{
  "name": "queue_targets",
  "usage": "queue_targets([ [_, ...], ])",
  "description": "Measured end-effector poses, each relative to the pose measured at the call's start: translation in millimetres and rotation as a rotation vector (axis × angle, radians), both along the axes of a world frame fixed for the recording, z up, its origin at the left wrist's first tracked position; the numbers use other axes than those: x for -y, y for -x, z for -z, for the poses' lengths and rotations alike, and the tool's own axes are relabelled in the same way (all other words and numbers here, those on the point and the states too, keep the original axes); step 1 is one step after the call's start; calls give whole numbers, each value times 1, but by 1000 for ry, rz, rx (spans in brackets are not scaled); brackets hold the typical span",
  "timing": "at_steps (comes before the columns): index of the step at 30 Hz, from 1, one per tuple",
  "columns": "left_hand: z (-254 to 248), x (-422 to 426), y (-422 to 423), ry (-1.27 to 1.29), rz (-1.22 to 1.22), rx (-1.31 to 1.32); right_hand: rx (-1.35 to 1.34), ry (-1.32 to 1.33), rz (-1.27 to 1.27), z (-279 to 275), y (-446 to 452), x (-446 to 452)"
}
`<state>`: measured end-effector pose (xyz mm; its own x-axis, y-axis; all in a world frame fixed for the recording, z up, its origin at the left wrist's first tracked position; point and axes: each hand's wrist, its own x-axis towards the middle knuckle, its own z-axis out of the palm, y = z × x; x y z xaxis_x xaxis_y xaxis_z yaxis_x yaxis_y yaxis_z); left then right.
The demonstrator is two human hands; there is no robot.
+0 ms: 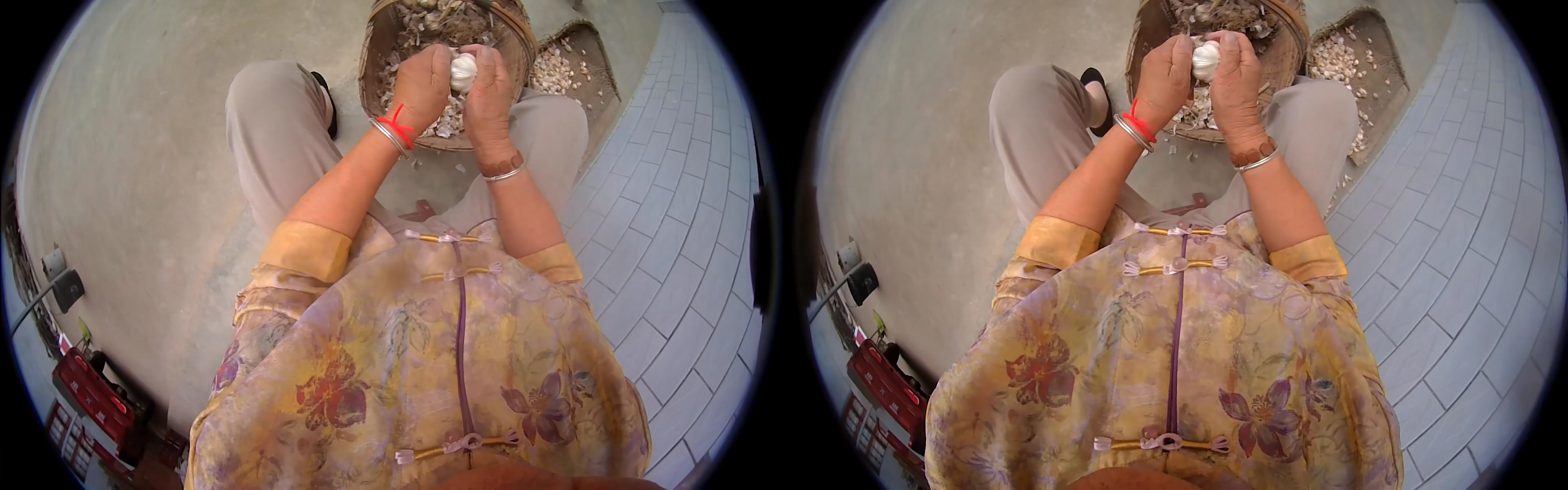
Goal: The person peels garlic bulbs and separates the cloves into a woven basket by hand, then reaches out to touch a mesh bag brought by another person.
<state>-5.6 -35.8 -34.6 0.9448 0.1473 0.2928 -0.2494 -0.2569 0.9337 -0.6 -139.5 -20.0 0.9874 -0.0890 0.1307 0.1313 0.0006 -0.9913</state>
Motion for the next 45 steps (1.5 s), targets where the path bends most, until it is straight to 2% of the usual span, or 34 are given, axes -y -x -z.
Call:
queue_targets([
  [3, 3, -1, -3, 113, 35, -106, -14, -65, 1, 8, -4, 2],
  [6, -2, -2, -2, 39, -55, -65, -93, -159, -52, 12, -4, 1],
  [8, -2, -5, -3, -160, -163, 117, -134, -199, -89, 11, -3, -3],
  [9, 0, -6, -5, -163, -165, 118, -91, -69, -103, 10, -1, -6],
  [10, 2, -6, -5, -81, -164, 85, -49, 60, -114, 9, 0, -7],
  [11, 2, -6, -6, 2, -162, 52, -49, 59, -114, 6, 0, -5],
  [12, 1, -6, -6, 1, -161, 52, -152, -72, -181, 2, -1, -2],
  [13, 1, -6, -6, 318, -82, -179, -253, -203, -246, -1, -1, 0],
  [14, 2, -6, -6, 633, 3, -410, -252, -203, -245, -3, 0, 0],
  [15, 5, -6, -6, 633, 3, -410, -240, -225, -225, -4, 1, -2],
  [17, 9, -8, -8, 167, -58, -117, -219, -247, -207, -4, 1, -3],
  [18, 8, -8, -9, 166, -51, -103, -76, -13, -173, 1, -1, -3],
  [19, 7, -7, -7, -6, -94, 7, 67, 221, -133, 5, -3, -1],
  [20, 5, -6, -5, -177, -139, 118, -68, 264, -151, 6, -4, 0],
  [21, 5, -5, -6, -176, -132, 133, -55, 265, -142, 7, -5, 1],
  [23, 8, -3, -5, 455, -52, -356, -128, 140, -161, 10, -3, 0],
  [24, 12, -5, -6, 603, -30, -433, -192, 83, -171, 12, -3, 0],
  [25, 16, -7, -7, 601, -23, -431, -188, 82, -165, 16, -4, 1],
  [27, 16, -10, -6, 362, -76, -385, -126, 160, -147, 19, -8, 0],
  [28, 16, -10, -6, 359, -72, -383, -123, 158, -143, 22, -8, 0],
  [31, 2, -4, 2, -162, -131, -47, -34, 213, -71, 18, -4, -5],
  [32, -5, -2, 5, -82, -117, -168, -76, 207, -75, 16, -6, -6],
  [33, -1, 1, 3, 20, -152, -126, -118, 201, -80, 14, -6, -5],
  [35, 0, -4, -3, 144, -28, -182, -93, 218, -68, 9, -4, -3],
  [37, 3, -10, -4, 109, 45, -249, 155, 387, -61, 7, -1, -6],
  [39, -13, -15, -1, 342, 206, -545, 204, 405, -42, 13, -1, -8],
  [45, 1, -14, -3, 459, 73, -412, 161, 308, -82, 11, -7, -6],
])
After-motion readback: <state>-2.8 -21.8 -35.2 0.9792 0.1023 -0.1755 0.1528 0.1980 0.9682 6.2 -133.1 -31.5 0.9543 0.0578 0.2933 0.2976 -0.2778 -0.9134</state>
